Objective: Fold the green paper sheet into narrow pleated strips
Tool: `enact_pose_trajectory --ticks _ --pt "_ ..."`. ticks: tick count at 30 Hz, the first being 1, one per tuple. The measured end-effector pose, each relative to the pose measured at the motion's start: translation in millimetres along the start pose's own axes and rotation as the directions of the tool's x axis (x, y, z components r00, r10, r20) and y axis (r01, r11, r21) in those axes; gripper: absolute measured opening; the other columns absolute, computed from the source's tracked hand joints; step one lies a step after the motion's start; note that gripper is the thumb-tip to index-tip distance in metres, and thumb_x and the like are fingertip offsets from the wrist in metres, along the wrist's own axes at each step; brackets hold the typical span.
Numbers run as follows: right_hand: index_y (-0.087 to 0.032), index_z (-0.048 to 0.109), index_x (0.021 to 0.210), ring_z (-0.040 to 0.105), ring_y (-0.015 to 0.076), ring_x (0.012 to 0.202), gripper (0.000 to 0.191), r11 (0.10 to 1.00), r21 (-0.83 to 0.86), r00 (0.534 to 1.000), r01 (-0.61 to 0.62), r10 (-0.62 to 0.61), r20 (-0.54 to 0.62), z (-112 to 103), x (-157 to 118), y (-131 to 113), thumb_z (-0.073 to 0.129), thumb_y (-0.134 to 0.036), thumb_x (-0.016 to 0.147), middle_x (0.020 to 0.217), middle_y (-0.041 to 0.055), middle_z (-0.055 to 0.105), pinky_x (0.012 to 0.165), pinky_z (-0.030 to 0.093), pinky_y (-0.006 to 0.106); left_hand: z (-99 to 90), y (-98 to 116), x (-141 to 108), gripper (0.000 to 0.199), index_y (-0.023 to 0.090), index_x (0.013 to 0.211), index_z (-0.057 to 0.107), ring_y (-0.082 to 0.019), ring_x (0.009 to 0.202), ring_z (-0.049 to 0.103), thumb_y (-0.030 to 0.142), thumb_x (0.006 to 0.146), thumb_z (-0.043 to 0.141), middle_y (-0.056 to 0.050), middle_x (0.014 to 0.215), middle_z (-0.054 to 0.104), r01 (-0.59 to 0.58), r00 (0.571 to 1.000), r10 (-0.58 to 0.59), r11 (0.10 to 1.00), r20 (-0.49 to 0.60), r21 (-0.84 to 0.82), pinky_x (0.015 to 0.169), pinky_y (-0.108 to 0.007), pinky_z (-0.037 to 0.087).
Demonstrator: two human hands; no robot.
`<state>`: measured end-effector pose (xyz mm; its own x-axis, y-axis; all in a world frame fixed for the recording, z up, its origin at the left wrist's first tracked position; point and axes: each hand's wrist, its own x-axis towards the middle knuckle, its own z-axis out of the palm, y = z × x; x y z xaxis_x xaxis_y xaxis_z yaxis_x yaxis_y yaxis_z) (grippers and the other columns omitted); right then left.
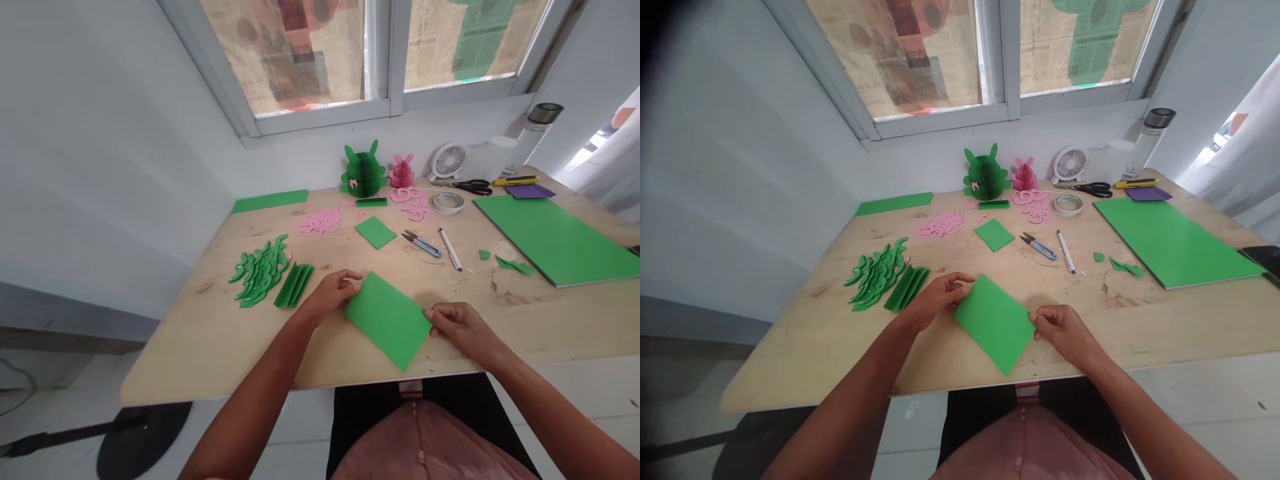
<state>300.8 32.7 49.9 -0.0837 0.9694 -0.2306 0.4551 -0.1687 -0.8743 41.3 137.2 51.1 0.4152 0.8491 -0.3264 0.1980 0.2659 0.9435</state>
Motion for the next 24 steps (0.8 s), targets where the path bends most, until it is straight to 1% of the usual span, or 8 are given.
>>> enact_pose_trajectory --ticks 4,9,11,13,15,19,21,24 --pt "-0.018 0.056 0.054 0.034 0.0088 0.046 0.047 0.999 0.043 0.998 -0.022 0.025 -0.05 1 1 11 0.05 -0.055 0.082 0.048 -0.0038 0.045 0.046 0.025 0.023 1.4 -4 -11 0.047 0.018 0.107 0.061 -0.01 0.06 0.051 0.036 0.065 0.073 0.003 0.066 0.056 -0.03 1.0 0.03 0.999 0.003 -0.016 0.052 -0.019 0.037" --pt "-0.018 0.056 0.058 0.041 0.01 0.046 0.046 0.995 0.098 0.991 -0.015 0.028 -0.128 4 6 15 0.05 -0.055 0.084 0.05 -0.0035 0.047 0.045 0.03 0.023 8.0 -11 -15 0.042 0.017 0.107 0.06 -0.01 0.058 0.051 0.029 0.067 0.066 0.003 0.066 0.054 -0.085 0.991 0.087 0.996 -0.105 0.028 0.05 -0.02 0.041" --pt "-0.019 0.063 0.072 0.051 0.0132 0.053 0.039 0.996 0.086 0.978 0.016 0.002 -0.209 5 6 13 0.05 -0.053 0.084 0.06 -0.0008 0.059 0.047 0.038 0.024 9.4 -15 -13 0.043 0.017 0.11 0.058 -0.011 0.058 0.051 0.027 0.068 0.062 0.003 0.067 0.054 -0.099 0.982 0.106 0.994 -0.159 0.05 0.049 -0.02 0.041" --pt "-0.02 0.066 0.097 0.061 0.0178 0.066 0.036 0.998 0.046 0.956 0.046 -0.03 -0.292 6 7 11 0.051 -0.049 0.085 0.079 0.0028 0.069 0.053 0.046 0.026 9.7 -20 -12 0.044 0.017 0.112 0.056 -0.011 0.057 0.05 0.025 0.07 0.058 0.002 0.068 0.054 -0.108 0.969 0.124 0.99 -0.212 0.087 0.046 -0.02 0.041" --pt "-0.02 0.062 0.114 0.065 0.021 0.077 0.041 0.997 -0.024 0.936 0.072 -0.076 -0.342 7 7 13 0.051 -0.046 0.085 0.096 0.006 0.071 0.061 0.052 0.031 9.4 -24 -11 0.043 0.017 0.112 0.057 -0.011 0.056 0.05 0.022 0.07 0.056 0.002 0.069 0.054 -0.116 0.955 0.149 0.983 -0.257 0.14 0.045 -0.019 0.039" --pt "-0.019 0.062 0.115 0.063 0.0257 0.101 0.039 0.942 -0.288 0.878 0.174 -0.281 -0.387 10 11 23 0.049 -0.041 0.086 0.113 0.0101 0.067 0.087 0.05 0.043 8.8 -28 -11 0.039 0.019 0.108 0.061 -0.01 0.058 0.054 0.016 0.07 0.055 0.001 0.075 0.059 -0.136 0.925 0.221 0.952 -0.31 0.272 0.052 -0.021 0.043" --pt "-0.019 0.062 0.114 0.058 0.0273 0.109 0.037 0.872 -0.438 0.845 0.217 -0.393 -0.363 10 14 27 0.047 -0.038 0.087 0.115 0.0108 0.066 0.094 0.046 0.046 9.2 -27 -11 0.039 0.02 0.108 0.062 -0.011 0.061 0.057 0.013 0.071 0.054 0.0 0.08 0.063 -0.143 0.912 0.256 0.931 -0.319 0.337 0.059 -0.023 0.046" --pt "-0.02 0.061 0.117 0.059 0.0277 0.107 0.036 0.757 -0.598 0.82 0.264 -0.502 -0.274 11 17 29 0.046 -0.032 0.087 0.113 0.0105 0.067 0.092 0.045 0.047 10.5 -24 -11 0.041 0.023 0.111 0.062 -0.014 0.069 0.061 0.011 0.073 0.052 -0.002 0.089 0.067 -0.146 0.9 0.296 0.895 -0.318 0.421 0.069 -0.027 0.049"
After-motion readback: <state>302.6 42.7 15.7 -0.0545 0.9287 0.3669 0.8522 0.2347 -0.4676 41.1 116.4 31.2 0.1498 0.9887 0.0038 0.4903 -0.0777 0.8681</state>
